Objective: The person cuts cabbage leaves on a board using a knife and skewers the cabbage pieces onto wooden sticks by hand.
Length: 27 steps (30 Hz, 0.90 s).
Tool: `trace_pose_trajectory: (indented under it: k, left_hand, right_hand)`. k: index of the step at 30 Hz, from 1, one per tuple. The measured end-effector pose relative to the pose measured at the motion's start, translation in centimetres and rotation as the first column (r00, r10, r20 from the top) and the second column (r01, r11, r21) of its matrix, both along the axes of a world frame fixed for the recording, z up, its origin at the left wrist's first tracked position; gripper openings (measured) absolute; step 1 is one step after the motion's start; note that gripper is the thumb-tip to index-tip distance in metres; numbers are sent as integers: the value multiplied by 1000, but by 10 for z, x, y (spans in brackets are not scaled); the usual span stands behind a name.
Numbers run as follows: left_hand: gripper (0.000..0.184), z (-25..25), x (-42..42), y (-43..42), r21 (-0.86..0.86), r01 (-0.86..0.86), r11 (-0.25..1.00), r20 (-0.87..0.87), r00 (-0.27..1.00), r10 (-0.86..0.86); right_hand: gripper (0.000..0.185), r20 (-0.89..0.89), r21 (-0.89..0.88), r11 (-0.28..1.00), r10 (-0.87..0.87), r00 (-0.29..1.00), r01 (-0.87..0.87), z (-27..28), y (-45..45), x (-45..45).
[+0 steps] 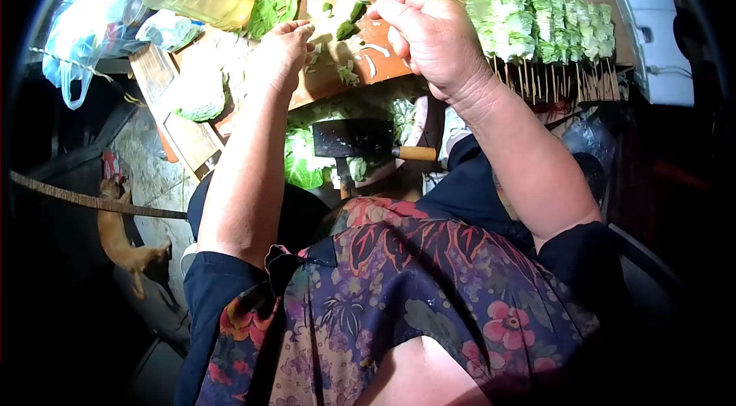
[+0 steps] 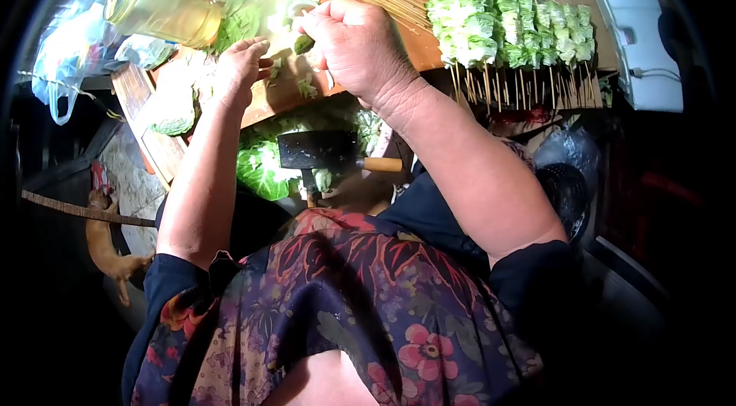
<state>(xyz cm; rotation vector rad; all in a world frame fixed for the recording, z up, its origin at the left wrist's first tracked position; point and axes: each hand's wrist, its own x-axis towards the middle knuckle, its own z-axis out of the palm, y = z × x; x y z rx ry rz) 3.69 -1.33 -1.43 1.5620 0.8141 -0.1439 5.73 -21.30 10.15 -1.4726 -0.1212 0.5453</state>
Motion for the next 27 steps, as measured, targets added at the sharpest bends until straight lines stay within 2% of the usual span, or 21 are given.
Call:
trace_pose_trajectory:
  k: [7,8,9,10,14,18,20,23,24,25,26,27]
  left_hand:
    - [31,-26,14,-12,-24,72,997,1,997,-72]
    - [28,-29,14,-16,211,90,973,77,991,-108]
    - [25,-26,13,-20,436,82,896,143,977,-159]
    - [27,-19,14,-24,491,157,857,42,978,-204]
    - [28,-21,19,-23,454,270,849,-47,959,-280]
    - [30,-23,23,-20,542,339,769,-113,936,-333]
    - [31,-33,24,-13,318,345,883,-123,938,-323]
    - [29,-34,23,-11,243,343,907,-172,936,-307]
    - [29,-17,26,-19,356,405,842,-291,905,-311]
    - [28,-32,28,-16,375,435,819,-304,892,-335]
    - [28,-52,27,-4,547,759,354,-412,612,-675]
    - [26,-15,28,-20,376,555,742,-394,821,-414]
  right_hand:
    - [23,78,-91,996,31,996,-24,2,-4,-2]
    - [23,84,-86,996,32,996,-25,2,-5,-2]
    - [23,90,-82,996,34,995,-27,2,-5,-2]
    - [23,87,-69,997,43,995,-37,0,-7,-1]
    - [23,110,-109,992,72,991,-60,2,-9,-1]
    - [24,103,-102,992,83,991,-72,3,-10,-1]
    - [23,120,-86,994,78,990,-68,2,-9,-2]
    - [22,45,-39,997,70,997,-68,8,-8,-4]
    - [19,-15,0,999,47,999,-47,9,-8,-3]
    - [18,-83,43,998,46,995,-43,10,-6,-3]
    - [18,-52,42,999,28,998,-26,6,-4,-5]
    - [18,-124,6,999,47,991,-46,13,-4,-5]
